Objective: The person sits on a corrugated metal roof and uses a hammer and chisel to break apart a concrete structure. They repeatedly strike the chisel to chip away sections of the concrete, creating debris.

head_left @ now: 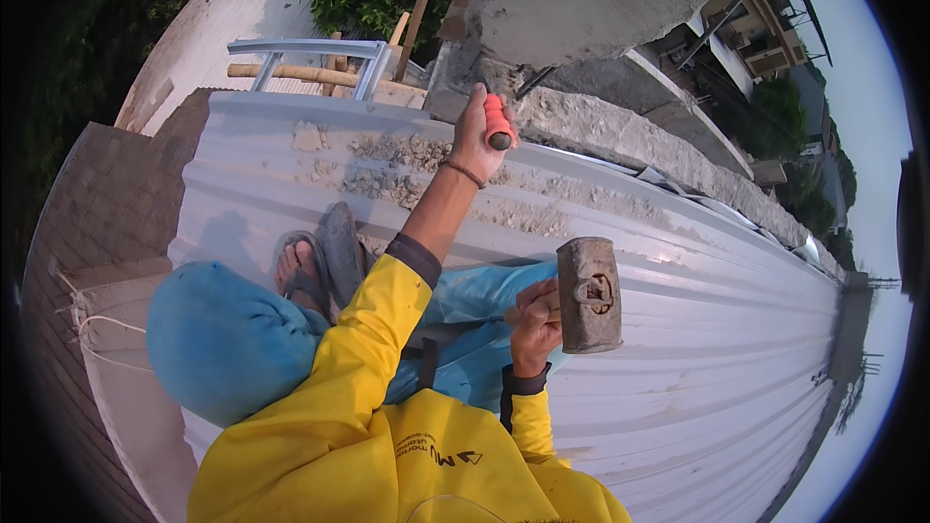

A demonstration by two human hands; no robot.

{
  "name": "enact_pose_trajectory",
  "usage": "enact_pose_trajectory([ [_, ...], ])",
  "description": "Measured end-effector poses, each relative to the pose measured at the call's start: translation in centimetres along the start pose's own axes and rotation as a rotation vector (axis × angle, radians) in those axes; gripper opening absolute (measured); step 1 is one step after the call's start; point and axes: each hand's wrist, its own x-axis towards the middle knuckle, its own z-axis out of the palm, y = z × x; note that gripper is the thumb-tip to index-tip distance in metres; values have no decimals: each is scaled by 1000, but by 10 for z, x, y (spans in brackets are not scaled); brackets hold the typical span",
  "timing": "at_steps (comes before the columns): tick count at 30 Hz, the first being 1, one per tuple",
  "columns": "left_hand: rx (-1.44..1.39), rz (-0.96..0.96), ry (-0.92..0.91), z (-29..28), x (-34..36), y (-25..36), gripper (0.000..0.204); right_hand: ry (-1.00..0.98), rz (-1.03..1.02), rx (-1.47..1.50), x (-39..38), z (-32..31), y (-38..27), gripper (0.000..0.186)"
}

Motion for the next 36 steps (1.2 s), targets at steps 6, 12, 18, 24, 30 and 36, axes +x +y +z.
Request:
enact_pose_trajectory([
  [6,-1,16,40,9,8,16,34,-251,-240,-118,64,-15,-33,51],
  [12,20,-35,162,5,13,20,33,-114,-209,-399,86,62,-8,30],
  [18,64,-105,53,-9,19,27,35,-285,190,-365,60,91,5,20],
  [24,41,-33,27,-4,12,21,35,-106,-354,-252,88,56,-41,17],
  [30,95,-19,69,-8,16,22,36,-401,-22,-561,138,47,7,13],
  [36,26,-70,9,-15,23,22,36,-332,-292,-455,128,19,-11,12],
])
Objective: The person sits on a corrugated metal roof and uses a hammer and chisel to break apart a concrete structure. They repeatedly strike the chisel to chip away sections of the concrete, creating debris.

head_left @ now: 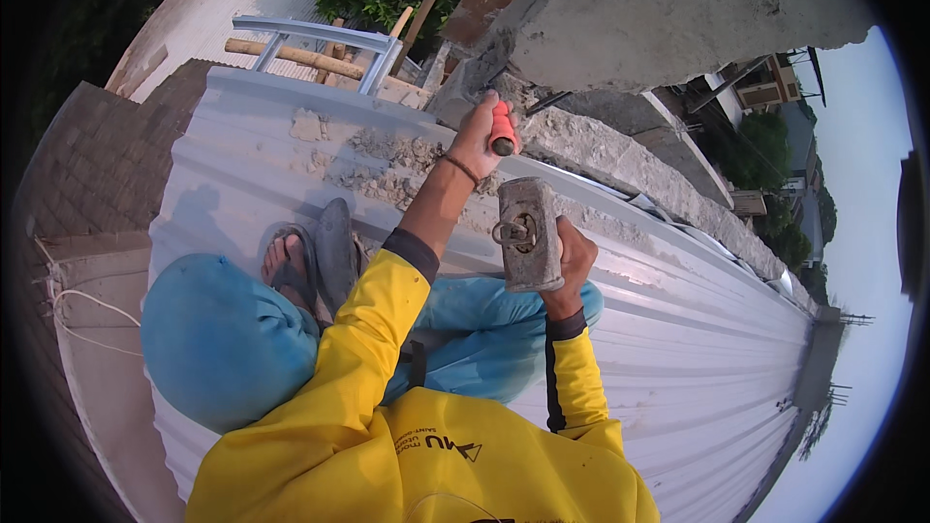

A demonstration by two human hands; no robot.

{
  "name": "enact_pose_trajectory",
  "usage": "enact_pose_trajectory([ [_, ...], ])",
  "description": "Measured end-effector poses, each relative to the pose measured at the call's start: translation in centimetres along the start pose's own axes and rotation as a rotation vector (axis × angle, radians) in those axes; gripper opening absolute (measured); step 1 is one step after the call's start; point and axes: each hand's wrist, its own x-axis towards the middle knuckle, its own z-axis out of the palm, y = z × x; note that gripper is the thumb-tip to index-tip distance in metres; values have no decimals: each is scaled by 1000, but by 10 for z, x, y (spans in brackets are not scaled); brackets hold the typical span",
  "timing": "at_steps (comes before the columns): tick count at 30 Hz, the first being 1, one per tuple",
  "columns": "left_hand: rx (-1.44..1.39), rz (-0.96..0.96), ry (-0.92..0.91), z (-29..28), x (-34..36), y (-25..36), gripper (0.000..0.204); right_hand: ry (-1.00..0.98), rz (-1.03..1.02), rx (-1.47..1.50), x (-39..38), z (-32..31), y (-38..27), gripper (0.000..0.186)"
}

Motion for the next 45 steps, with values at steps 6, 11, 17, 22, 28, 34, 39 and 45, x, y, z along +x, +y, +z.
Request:
enact_pose_trajectory([
  [6,60,25,13,4,-4,0,37,-8,-246,102,17,-7,-2,21],
  [11,36,14,26,4,-3,1,39,-236,247,-287,14,24,15,18],
  [17,20,40,-27,2,-7,-5,37,22,-164,-78,2,-9,-18,20],
  [22,-1,14,-8,3,-8,-3,36,-29,-169,1,20,8,-6,18],
  [28,40,10,7,0,-8,-1,35,-46,212,-52,2,23,19,11],
  [34,40,15,-76,-4,-9,-3,36,165,-334,80,3,-5,10,26],
  [39,66,-3,-57,-6,-9,-2,36,-191,153,-309,17,22,24,12],
  [45,-18,-27,-159,-7,-13,1,33,-19,-52,-120,-5,15,15,16],
])
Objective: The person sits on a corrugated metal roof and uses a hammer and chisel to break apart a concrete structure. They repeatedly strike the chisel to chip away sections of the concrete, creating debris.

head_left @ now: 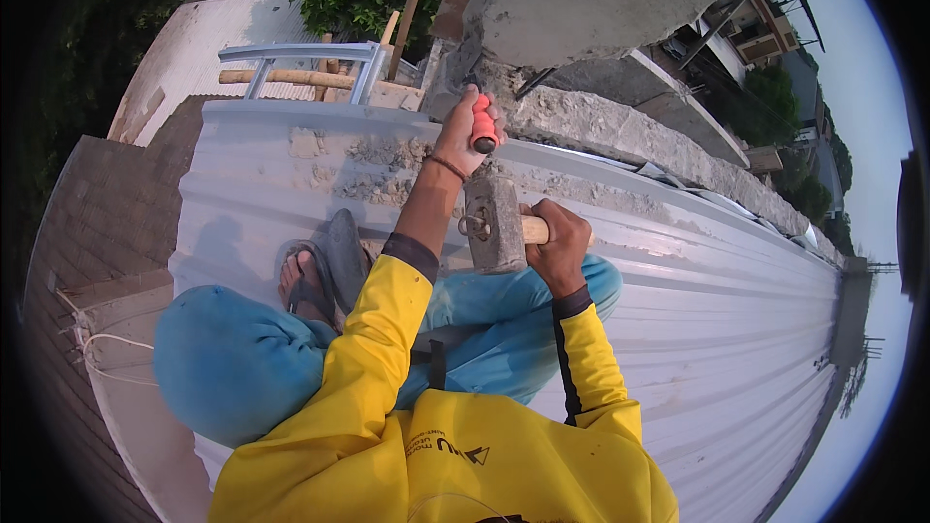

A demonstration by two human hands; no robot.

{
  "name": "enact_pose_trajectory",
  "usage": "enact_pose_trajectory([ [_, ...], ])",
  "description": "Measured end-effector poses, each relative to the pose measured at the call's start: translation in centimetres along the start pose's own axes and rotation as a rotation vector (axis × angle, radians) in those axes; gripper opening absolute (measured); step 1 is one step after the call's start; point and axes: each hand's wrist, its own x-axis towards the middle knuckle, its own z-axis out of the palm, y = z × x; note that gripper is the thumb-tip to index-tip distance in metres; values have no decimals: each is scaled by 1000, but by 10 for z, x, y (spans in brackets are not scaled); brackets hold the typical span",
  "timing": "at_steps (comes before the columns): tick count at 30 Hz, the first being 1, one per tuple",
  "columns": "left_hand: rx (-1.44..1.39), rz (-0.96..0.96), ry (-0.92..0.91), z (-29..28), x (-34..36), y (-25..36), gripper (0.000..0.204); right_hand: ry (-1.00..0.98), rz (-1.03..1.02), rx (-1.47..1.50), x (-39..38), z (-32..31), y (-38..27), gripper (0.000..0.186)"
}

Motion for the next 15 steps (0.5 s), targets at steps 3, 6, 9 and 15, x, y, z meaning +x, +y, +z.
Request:
enact_pose_trajectory([
  [3,41,11,28,0,-1,0,32,96,-291,6,0,-11,0,28],
  [6,42,5,26,-1,0,1,33,52,-269,32,8,-4,9,26],
  [9,74,-2,-26,-4,0,2,35,-65,91,-90,11,12,17,15],
  [15,-31,-49,-78,-9,1,3,35,-20,-8,20,-1,-8,5,16],
])
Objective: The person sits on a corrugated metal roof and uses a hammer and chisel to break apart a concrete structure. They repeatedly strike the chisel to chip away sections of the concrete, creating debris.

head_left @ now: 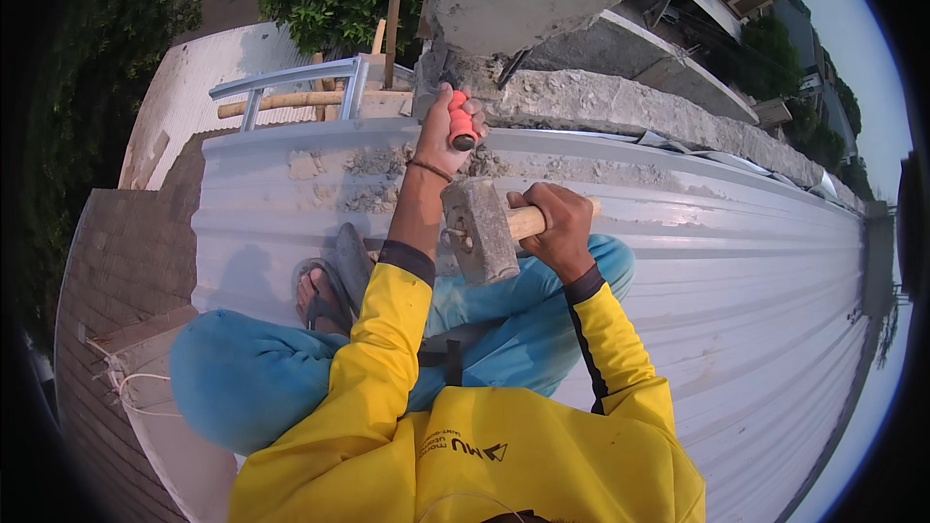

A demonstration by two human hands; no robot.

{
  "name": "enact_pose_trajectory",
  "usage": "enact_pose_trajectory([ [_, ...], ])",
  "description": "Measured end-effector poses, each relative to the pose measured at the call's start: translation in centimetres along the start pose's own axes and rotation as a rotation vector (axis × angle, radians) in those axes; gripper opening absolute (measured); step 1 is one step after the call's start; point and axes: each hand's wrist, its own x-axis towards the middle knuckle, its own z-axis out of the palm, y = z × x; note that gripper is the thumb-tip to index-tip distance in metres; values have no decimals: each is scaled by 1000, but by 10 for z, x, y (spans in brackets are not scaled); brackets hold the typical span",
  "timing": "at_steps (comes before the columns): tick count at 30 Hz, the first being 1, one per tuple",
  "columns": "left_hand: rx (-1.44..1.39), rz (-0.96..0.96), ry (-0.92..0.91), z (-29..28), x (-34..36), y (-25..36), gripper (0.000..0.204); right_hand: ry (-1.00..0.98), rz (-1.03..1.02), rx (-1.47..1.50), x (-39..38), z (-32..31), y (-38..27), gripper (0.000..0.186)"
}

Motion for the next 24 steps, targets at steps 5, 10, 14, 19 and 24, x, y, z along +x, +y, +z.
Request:
enact_pose_trajectory([
  [5,44,3,42,-1,1,2,36,26,-362,17,16,-3,9,25],
  [10,120,4,-75,-2,2,5,35,-276,288,-190,8,23,21,23],
  [14,66,7,-81,-2,-2,3,32,-78,29,23,-9,10,8,22],
  [19,54,-21,-32,4,-3,3,32,28,-315,62,5,0,8,23],
  [24,117,-11,45,4,1,-3,34,-125,267,-82,-9,34,34,18],
])
